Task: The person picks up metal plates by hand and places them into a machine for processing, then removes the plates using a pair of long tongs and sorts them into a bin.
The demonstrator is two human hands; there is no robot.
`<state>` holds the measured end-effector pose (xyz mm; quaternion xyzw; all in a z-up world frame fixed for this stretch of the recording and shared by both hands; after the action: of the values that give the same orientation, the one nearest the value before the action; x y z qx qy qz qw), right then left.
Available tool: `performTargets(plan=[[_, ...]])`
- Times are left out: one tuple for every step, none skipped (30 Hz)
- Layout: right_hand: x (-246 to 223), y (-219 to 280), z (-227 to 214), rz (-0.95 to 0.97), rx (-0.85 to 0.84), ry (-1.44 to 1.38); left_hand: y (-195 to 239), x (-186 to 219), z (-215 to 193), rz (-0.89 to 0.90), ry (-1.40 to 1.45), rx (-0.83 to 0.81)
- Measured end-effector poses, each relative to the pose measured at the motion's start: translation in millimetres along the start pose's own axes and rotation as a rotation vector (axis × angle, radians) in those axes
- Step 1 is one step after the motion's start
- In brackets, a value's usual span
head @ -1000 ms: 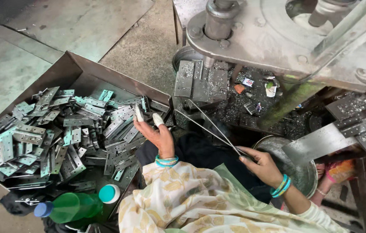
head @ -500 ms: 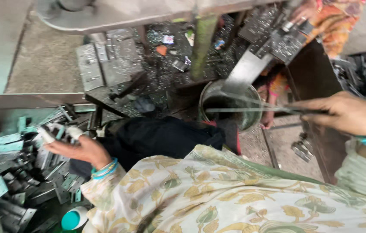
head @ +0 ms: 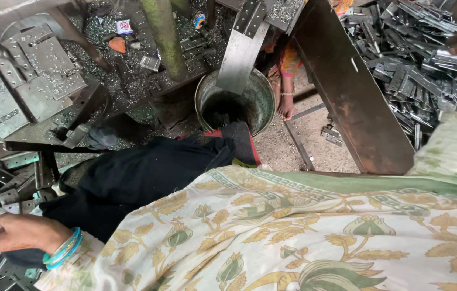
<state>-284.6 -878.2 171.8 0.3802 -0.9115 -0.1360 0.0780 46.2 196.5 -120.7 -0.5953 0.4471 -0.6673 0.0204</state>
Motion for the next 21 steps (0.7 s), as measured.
performTargets(plan=[[1.4, -7.9, 5.5, 0.005, -0.024, -0.011, 0.7, 1.1, -1.3, -0.012, -0.057, -0.010], [2.9, -15.1, 11.2, 0.034, -0.056, -0.001, 2.1, 2.0, -2.2, -0.023, -0.114, -0.021], [-0.9, -24.7, 17.1, 0.046, -0.076, 0.024, 2.9, 2.6, -3.0, -0.035, -0.171, -0.029], [-1.0, -32.9, 27.7, 0.112, -0.152, 0.098, 2.1, 3.4, -3.8, -0.039, -0.182, -0.023], [-1.2, -38.4, 28.2, 0.127, -0.049, 0.096, 1.6, 4.4, -3.3, -0.043, -0.192, -0.017], [-4.2, -44.0, 32.7, 0.142, 0.054, 0.093, 1.5, 5.4, -3.5, -0.048, -0.201, -0.011], [-6.1, -48.1, 32.2, 0.157, 0.158, 0.089, 1.5, 7.2, -2.7, -0.038, -0.159, -0.018], [-9.1, -54.2, 32.3, 0.181, 0.196, 0.129, 2.0, 9.5, -1.8, -0.029, -0.118, -0.025], [-15.1, -61.6, 35.3, 0.208, 0.231, 0.169, 3.5, 12.8, -2.1, -0.020, -0.078, -0.037], [-19.0, -67.4, 37.5, 0.234, 0.265, 0.210, 4.3, 16.6, -2.9, -0.019, -0.088, -0.047], [-29.6, -75.0, 37.8, 0.204, 0.328, 0.245, 4.2, 22.6, -3.2, -0.017, -0.096, -0.053], [-45.2, -83.6, 40.4, 0.174, 0.392, 0.279, 3.3, 33.0, -3.3, -0.016, -0.105, -0.059], [-57.4, -88.2, 41.7, 0.145, 0.454, 0.313, 2.8, 45.1, -2.2, 0.015, -0.055, -0.063], [-64.0, -91.7, 44.8, 0.139, 0.462, 0.285, 2.5, 56.9, -0.2, 0.046, -0.005, -0.067], [-73.9, -96.2, 45.6, 0.129, 0.473, 0.256, 2.5, 67.9, -1.1, 0.077, 0.046, -0.066], [-81.4, -98.0, 44.1, 0.119, 0.484, 0.228, 3.4, 78.1, -1.9, 0.113, 0.059, -0.078], [-83.5, -94.2, 41.2, 0.085, 0.532, 0.168, 6.2, 86.6, -1.6, 0.148, 0.074, -0.092], [-81.1, -86.5, 40.6, 0.049, 0.579, 0.108, 7.7, 93.2, -2.5, 0.183, 0.092, -0.108], [-79.7, -75.3, 39.2, 0.014, 0.623, 0.046, 7.7, 89.8, -3.0, 0.100, 0.065, -0.129], [-76.8, -65.4, 35.9, -0.016, 0.642, -0.051, 9.7, 84.8, -1.5, 0.018, 0.039, -0.151], [-73.8, -56.9, 30.7, -0.049, 0.659, -0.152, 8.9, 82.9, -2.9, 0.001, 0.020, -0.149]])
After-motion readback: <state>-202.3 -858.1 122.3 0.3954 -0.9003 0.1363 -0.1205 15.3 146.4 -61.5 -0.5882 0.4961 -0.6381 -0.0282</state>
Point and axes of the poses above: each hand's wrist, its own y-axis away from the middle knuckle, its own z-axis out of the palm, x = y × z, the point moved 7 cm from there along -y, towards the middle knuckle, and after that the axes turned 5 degrees about -x, right-handed, at the moved point
